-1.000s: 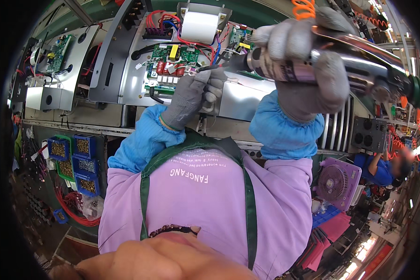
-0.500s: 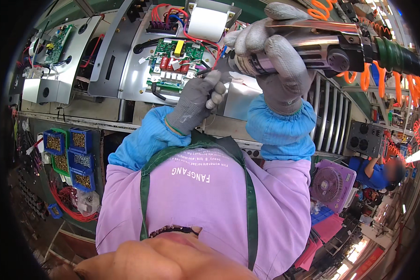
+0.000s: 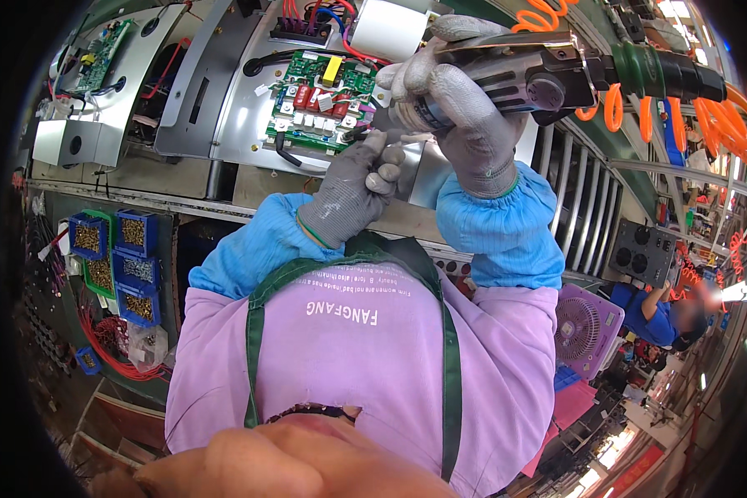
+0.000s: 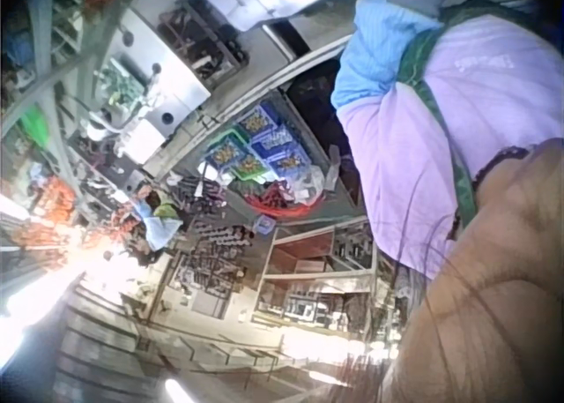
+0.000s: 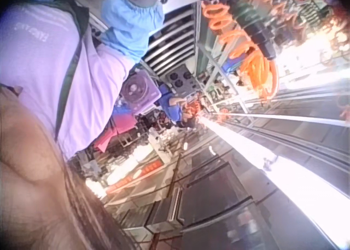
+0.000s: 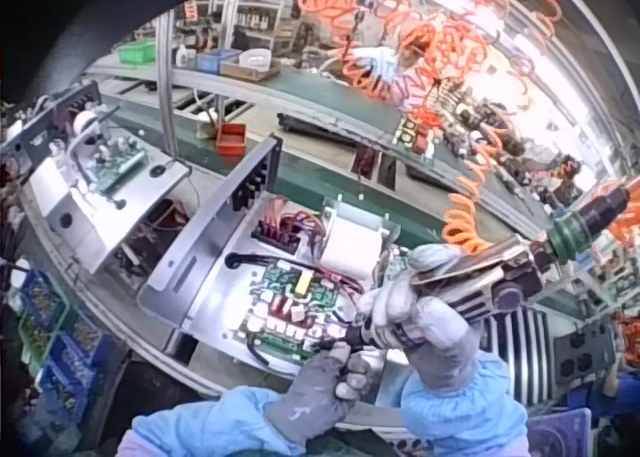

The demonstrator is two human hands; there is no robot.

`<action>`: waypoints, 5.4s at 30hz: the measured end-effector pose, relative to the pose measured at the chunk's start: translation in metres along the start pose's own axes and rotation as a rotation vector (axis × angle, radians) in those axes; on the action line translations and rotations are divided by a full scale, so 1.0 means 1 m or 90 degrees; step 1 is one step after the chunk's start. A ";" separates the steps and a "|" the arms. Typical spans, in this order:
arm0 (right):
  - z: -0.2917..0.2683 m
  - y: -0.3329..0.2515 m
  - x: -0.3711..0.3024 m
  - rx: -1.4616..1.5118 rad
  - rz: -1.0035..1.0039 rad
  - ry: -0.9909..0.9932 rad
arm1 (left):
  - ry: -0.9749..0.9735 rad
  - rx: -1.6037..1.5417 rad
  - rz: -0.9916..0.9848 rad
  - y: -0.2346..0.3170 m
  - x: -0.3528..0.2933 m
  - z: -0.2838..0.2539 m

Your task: Assembling electronic circuit boards into a metal chassis using a pneumatic screwdriver and manual assembly.

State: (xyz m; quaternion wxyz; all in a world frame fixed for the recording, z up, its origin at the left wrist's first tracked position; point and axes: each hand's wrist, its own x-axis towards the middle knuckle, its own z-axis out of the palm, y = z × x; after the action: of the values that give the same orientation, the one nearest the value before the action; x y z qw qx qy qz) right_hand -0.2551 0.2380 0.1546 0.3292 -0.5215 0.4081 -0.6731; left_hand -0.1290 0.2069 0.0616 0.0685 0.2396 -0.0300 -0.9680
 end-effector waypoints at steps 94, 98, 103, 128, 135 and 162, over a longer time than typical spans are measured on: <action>-0.004 0.011 0.038 -0.025 -0.001 -0.065 | -0.151 0.845 0.064 0.390 0.302 -0.071; -0.011 0.012 0.025 -0.044 0.006 -0.047 | -0.041 0.588 0.429 0.367 0.206 0.029; 0.001 0.022 0.014 0.106 0.074 0.027 | -0.144 0.722 0.570 0.404 0.151 0.061; 0.004 0.002 0.031 0.059 0.187 0.192 | -0.521 1.356 0.396 0.216 -0.026 0.105; 0.006 -0.001 0.031 0.054 0.151 0.117 | -0.374 1.429 0.614 0.216 -0.056 0.073; 0.012 0.012 0.014 0.001 0.039 -0.093 | 0.050 1.303 1.167 0.128 -0.143 -0.072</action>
State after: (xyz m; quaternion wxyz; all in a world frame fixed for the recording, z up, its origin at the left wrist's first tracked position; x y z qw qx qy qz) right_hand -0.2471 0.2181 0.1518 0.3791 -0.5563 0.3978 -0.6233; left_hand 0.0448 0.0991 0.0751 0.4723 0.1043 -0.8676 -0.1154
